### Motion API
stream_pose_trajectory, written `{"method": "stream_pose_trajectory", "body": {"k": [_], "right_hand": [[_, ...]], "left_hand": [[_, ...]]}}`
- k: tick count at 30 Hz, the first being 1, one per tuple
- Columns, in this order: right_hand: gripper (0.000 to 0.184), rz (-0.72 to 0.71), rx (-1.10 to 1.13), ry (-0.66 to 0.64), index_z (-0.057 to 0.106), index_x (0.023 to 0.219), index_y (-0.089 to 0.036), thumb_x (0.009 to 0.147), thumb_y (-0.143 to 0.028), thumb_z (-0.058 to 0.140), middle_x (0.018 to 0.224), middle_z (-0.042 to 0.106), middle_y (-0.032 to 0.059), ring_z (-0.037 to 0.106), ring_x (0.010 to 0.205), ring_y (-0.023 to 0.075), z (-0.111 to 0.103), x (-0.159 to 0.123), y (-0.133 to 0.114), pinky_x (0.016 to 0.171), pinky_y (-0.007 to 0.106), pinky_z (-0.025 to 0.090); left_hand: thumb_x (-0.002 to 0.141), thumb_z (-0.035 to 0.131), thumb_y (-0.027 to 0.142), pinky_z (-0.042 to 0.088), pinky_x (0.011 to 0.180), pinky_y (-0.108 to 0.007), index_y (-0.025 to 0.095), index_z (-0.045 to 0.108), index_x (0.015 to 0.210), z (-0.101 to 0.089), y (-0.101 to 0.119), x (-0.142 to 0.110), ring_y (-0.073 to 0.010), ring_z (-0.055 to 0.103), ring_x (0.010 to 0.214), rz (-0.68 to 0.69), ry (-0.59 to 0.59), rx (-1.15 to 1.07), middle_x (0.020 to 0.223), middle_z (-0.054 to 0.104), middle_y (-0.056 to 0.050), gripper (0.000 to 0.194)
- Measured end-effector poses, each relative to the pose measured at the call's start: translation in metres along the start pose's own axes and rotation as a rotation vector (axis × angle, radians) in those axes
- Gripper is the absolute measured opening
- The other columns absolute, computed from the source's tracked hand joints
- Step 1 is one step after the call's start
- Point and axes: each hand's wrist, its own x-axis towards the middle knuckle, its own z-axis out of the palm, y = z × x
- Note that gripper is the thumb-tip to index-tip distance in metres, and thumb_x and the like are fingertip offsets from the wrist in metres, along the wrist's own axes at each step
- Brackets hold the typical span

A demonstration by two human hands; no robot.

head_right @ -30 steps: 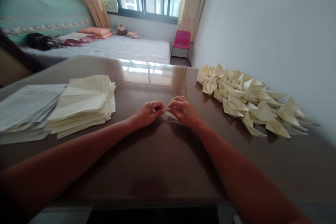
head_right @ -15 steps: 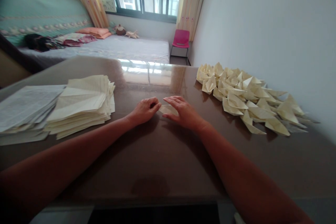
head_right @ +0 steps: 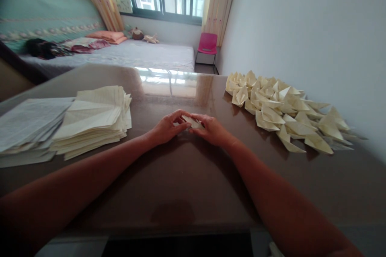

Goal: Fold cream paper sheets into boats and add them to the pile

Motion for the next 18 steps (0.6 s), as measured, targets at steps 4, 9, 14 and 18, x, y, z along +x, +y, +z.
{"method": "stream_pose_trajectory", "body": {"k": [4,9,14,18], "right_hand": [[0.054,-0.001,0.125,-0.078,0.053,0.133,-0.024,0.082,-0.037,0.064,0.131,0.059,0.0045,0.055,0.119,0.0243,-0.005,0.000,0.000,0.102,0.042,0.042],[0.053,-0.022,0.255,-0.152,0.053,0.134,-0.023,0.084,-0.036,0.063,0.131,0.059,0.0048,0.053,0.121,0.0243,-0.011,0.000,-0.003,0.105,0.042,0.040],[0.053,0.006,0.412,-0.177,0.055,0.131,-0.023,0.081,-0.037,0.066,0.132,0.059,0.0055,0.051,0.123,0.0242,-0.010,0.001,-0.004,0.105,0.041,0.039],[0.056,0.039,0.484,-0.147,0.056,0.129,-0.025,0.076,-0.036,0.071,0.130,0.059,0.0054,0.052,0.123,0.0235,-0.007,0.001,-0.002,0.104,0.040,0.040]], "left_hand": [[0.082,0.061,0.041,0.048,0.067,-0.022,0.020,0.064,0.104,0.000,-0.002,-0.001,-0.0128,0.061,0.072,-0.051,-0.006,0.001,0.079,0.066,0.000,0.031],[0.080,0.062,0.041,0.050,0.067,-0.022,0.020,0.066,0.105,0.000,-0.004,0.000,-0.0157,0.063,0.082,-0.020,-0.013,-0.016,0.093,0.068,-0.003,0.033],[0.079,0.064,0.039,0.050,0.069,-0.022,0.019,0.066,0.106,0.000,-0.003,0.001,-0.0155,0.063,0.082,-0.016,-0.025,-0.022,0.090,0.068,-0.003,0.034],[0.081,0.062,0.036,0.050,0.072,-0.023,0.020,0.063,0.111,-0.001,-0.001,0.001,-0.0151,0.064,0.083,0.003,-0.050,-0.051,0.089,0.069,-0.002,0.034]]}}
